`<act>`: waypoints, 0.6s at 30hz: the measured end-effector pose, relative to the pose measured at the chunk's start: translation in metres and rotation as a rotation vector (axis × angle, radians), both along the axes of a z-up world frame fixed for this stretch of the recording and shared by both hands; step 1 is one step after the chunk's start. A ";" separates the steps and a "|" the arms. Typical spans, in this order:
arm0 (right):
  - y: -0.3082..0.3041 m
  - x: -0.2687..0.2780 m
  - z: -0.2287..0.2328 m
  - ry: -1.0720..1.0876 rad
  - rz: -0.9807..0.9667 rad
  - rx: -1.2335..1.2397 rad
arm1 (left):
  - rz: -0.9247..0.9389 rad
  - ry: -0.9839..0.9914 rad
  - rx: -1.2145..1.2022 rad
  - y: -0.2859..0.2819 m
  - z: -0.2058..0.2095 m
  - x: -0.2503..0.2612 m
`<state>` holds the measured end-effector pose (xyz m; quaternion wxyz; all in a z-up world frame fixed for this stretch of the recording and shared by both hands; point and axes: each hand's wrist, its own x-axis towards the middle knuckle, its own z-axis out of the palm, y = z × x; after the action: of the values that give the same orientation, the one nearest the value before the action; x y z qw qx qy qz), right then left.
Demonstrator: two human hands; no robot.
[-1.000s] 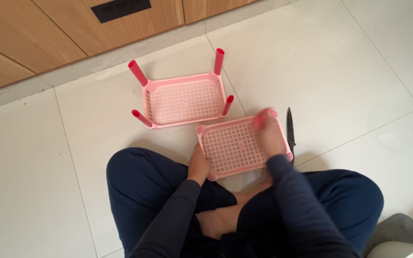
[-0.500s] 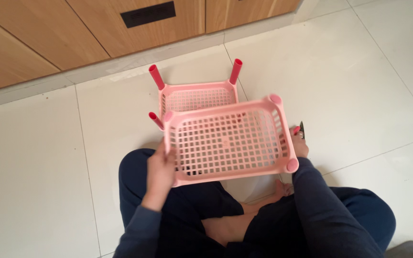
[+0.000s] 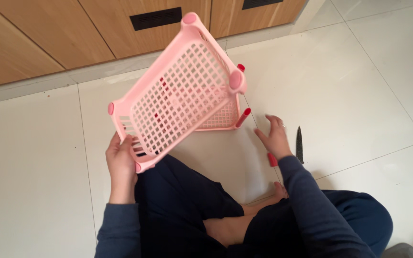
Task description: The person sits on the floor and assembles a pink plastic basket by inserting red cylindrical pegs into the corner holes of two basket halves. They then stack the two halves together to form a single basket.
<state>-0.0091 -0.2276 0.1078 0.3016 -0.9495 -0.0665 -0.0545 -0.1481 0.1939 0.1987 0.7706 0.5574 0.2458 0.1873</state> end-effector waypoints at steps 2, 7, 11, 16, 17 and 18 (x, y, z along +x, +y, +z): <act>0.023 0.016 0.004 0.024 0.070 0.260 | 0.000 -0.028 0.005 0.004 0.008 0.001; 0.072 0.029 -0.001 0.187 -0.013 0.445 | -0.008 0.010 0.051 0.003 0.026 0.002; 0.059 0.011 -0.002 0.153 0.072 0.423 | 0.007 -0.032 0.134 0.010 0.030 -0.002; -0.004 -0.042 0.009 0.200 0.074 0.334 | -0.017 -0.003 0.084 0.002 0.015 0.010; -0.015 -0.053 0.014 0.284 0.030 0.300 | -0.044 0.001 0.095 -0.005 0.010 0.018; -0.027 -0.061 0.023 0.368 -0.013 0.263 | -0.070 0.006 0.103 -0.014 0.004 0.027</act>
<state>-0.0698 -0.2545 0.1308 0.4295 -0.8964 0.0036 0.1095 -0.1216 0.1801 0.2028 0.7462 0.6051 0.2184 0.1711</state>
